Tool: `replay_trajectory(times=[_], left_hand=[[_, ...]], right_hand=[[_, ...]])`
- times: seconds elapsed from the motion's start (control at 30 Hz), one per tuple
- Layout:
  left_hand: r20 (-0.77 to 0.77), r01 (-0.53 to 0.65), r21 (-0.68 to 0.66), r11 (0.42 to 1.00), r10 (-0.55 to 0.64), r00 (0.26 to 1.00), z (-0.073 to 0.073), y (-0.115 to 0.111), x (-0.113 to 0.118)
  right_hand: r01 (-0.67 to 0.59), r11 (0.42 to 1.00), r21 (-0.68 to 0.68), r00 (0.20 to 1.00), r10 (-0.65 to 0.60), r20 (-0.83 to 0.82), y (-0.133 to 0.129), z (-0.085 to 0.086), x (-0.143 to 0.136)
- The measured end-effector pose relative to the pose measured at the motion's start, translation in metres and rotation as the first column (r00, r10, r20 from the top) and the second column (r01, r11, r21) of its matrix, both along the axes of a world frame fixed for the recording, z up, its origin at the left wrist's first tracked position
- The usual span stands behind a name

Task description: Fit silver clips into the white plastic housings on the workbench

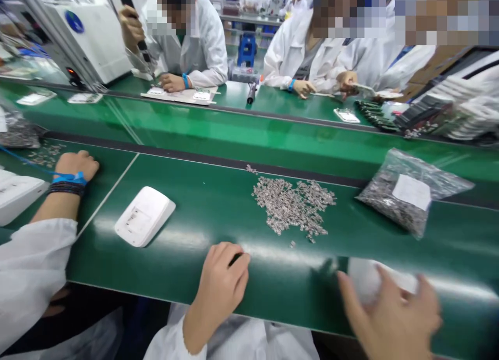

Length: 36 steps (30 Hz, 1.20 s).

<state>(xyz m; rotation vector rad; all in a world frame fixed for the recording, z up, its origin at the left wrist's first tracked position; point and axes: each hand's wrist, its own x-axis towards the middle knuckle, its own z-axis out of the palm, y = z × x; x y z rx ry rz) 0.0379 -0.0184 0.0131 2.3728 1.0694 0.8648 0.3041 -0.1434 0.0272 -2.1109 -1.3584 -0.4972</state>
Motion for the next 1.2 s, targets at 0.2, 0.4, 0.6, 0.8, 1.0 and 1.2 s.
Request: replay_trajectory(times=[0.2,0.4,0.6,0.8,1.0,1.2], left_hand=[[-0.044,0.141,-0.064,0.988,-0.144,0.989,0.002,-0.021,0.017],[-0.144,-0.003,0.07,0.998,0.013,0.989,-0.007,-0.013,-0.012],[-0.166,-0.082,0.18,0.98,0.112,0.98,-0.008,0.01,-0.054],[-0.102,-0.083,0.06,0.995,0.089,0.991,-0.007,0.019,-0.042],[0.059,-0.024,0.061,0.998,0.02,0.998,-0.004,0.008,-0.036],[0.175,-0.121,0.088,0.989,0.105,0.979,-0.001,-0.01,-0.036]], right_hand=[[-0.274,0.952,-0.14,0.935,0.229,-0.272,0.016,0.047,-0.086],[-0.283,0.931,-0.233,0.958,0.26,-0.124,0.061,0.014,-0.038],[-0.334,0.902,-0.273,0.941,0.338,-0.033,0.077,-0.043,-0.044],[-0.383,0.883,-0.27,0.915,0.404,0.023,0.071,-0.042,-0.041],[-0.527,0.818,-0.23,0.845,0.533,-0.04,0.067,-0.036,-0.024],[-0.631,0.774,-0.045,0.76,0.605,-0.239,0.069,0.0,-0.033]])
